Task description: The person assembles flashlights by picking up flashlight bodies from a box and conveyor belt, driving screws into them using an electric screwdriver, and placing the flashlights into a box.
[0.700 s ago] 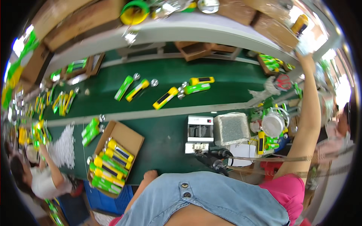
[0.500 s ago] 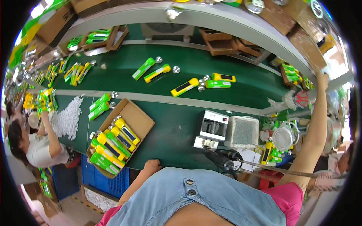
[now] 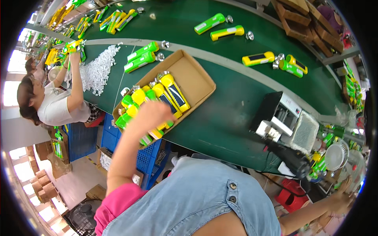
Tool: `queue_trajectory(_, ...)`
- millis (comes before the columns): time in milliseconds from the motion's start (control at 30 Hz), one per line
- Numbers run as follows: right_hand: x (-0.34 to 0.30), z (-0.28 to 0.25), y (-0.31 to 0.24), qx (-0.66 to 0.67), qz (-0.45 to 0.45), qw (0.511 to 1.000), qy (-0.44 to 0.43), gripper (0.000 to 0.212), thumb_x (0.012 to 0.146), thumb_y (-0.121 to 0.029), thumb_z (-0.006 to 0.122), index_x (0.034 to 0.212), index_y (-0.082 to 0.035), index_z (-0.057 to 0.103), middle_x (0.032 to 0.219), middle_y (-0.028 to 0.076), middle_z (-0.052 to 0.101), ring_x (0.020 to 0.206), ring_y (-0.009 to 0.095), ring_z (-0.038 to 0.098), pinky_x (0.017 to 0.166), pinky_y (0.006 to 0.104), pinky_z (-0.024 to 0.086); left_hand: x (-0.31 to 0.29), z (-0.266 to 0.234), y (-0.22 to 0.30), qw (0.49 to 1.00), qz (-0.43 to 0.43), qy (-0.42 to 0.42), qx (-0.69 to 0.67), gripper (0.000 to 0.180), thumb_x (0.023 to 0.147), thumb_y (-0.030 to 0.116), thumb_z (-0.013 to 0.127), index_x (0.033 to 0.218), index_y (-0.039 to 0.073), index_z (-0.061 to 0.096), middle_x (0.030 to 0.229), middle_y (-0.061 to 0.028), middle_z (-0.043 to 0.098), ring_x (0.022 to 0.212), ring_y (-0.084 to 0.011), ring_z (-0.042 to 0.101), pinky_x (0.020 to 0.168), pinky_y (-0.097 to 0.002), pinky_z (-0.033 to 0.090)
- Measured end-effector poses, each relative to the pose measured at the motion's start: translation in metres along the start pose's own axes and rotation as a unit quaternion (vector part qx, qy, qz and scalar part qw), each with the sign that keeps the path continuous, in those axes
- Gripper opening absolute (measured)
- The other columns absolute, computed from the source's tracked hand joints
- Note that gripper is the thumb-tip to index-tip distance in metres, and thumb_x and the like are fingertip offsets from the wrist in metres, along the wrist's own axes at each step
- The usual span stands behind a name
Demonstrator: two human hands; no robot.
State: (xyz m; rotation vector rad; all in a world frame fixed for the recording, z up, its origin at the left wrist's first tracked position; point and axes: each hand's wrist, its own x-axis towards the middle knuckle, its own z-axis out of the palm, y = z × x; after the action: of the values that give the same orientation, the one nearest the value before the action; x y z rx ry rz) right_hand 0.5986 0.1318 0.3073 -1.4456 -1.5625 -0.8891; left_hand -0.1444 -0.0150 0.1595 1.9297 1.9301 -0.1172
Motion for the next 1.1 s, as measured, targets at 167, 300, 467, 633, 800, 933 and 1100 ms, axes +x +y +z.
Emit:
queue_trajectory(167,-0.165,-0.058,-0.287,0.585,-0.003,0.809,0.066,0.023,0.082,-0.014,0.049,0.094,0.003,0.056,0.092,0.013,0.059,0.088,0.017,0.055,0.074,0.0293,0.047,0.053,0.021,-0.061,0.990,0.116,0.011,0.081,0.019,0.068,0.016,0.066,0.082,0.004,0.059,0.080,-0.0112,0.059,0.080,-0.0281,0.057,0.070,-0.0392,0.045)
queue_trajectory(300,-0.286,-0.012,-0.378,0.528,0.145,0.824,-0.149,0.034,0.077,-0.003,0.057,0.105,-0.003,0.037,0.076,0.010,0.050,0.065,0.018,0.052,0.059,0.0281,0.045,0.102,0.063,-0.050,0.924,0.276,-0.121,0.234,0.037,0.063,0.005,0.066,0.098,0.005,0.053,0.097,-0.0092,0.056,0.094,-0.0281,0.052,0.079,-0.0384,0.044)
queue_trajectory(467,-0.349,0.033,-0.369,0.542,0.202,0.812,-0.083,0.032,0.079,0.006,0.050,0.107,-0.001,0.036,0.079,0.009,0.046,0.063,0.015,0.049,0.057,0.0263,0.044,0.116,0.085,-0.050,0.916,0.219,-0.183,0.282,0.048,0.057,0.003,0.071,0.101,0.005,0.051,0.099,-0.0100,0.055,0.096,-0.0296,0.052,0.081,-0.0388,0.044)
queue_trajectory(633,-0.368,0.039,-0.343,0.522,0.287,0.800,-0.070,0.037,0.080,0.007,0.051,0.113,-0.001,0.036,0.083,0.007,0.045,0.073,0.012,0.047,0.064,0.0254,0.042,0.115,0.071,-0.053,0.949,0.206,-0.126,0.203,0.052,0.053,0.005,0.072,0.101,0.006,0.050,0.099,-0.0117,0.055,0.098,-0.0315,0.052,0.086,-0.0388,0.041)
queue_trajectory(800,-0.362,0.056,-0.336,0.503,0.312,0.802,-0.082,0.048,0.077,0.001,0.060,0.119,-0.003,0.037,0.105,0.008,0.044,0.100,0.016,0.044,0.090,0.0328,0.036,0.085,0.020,-0.046,0.967,0.200,0.125,0.097,0.046,0.055,0.005,0.063,0.098,0.005,0.048,0.096,-0.0125,0.053,0.090,-0.0317,0.052,0.077,-0.0361,0.043)
queue_trajectory(933,-0.346,0.053,-0.325,0.430,0.294,0.852,-0.054,0.061,0.075,-0.004,0.065,0.125,-0.003,0.032,0.122,0.012,0.040,0.113,0.022,0.040,0.095,0.0379,0.032,0.032,0.010,0.067,0.900,0.230,0.360,0.084,0.044,0.059,0.002,0.064,0.101,0.008,0.051,0.099,-0.0113,0.050,0.092,-0.0306,0.053,0.076,-0.0350,0.045)
queue_trajectory(1100,-0.332,0.066,-0.317,0.428,0.254,0.866,-0.056,0.077,0.069,-0.009,0.071,0.131,-0.004,0.025,0.131,0.014,0.035,0.120,0.025,0.036,0.099,0.0403,0.028,-0.004,0.072,0.146,0.825,0.316,0.464,0.071,0.052,0.055,0.001,0.064,0.105,0.004,0.053,0.101,-0.0135,0.050,0.091,-0.0318,0.051,0.078,-0.0391,0.043)
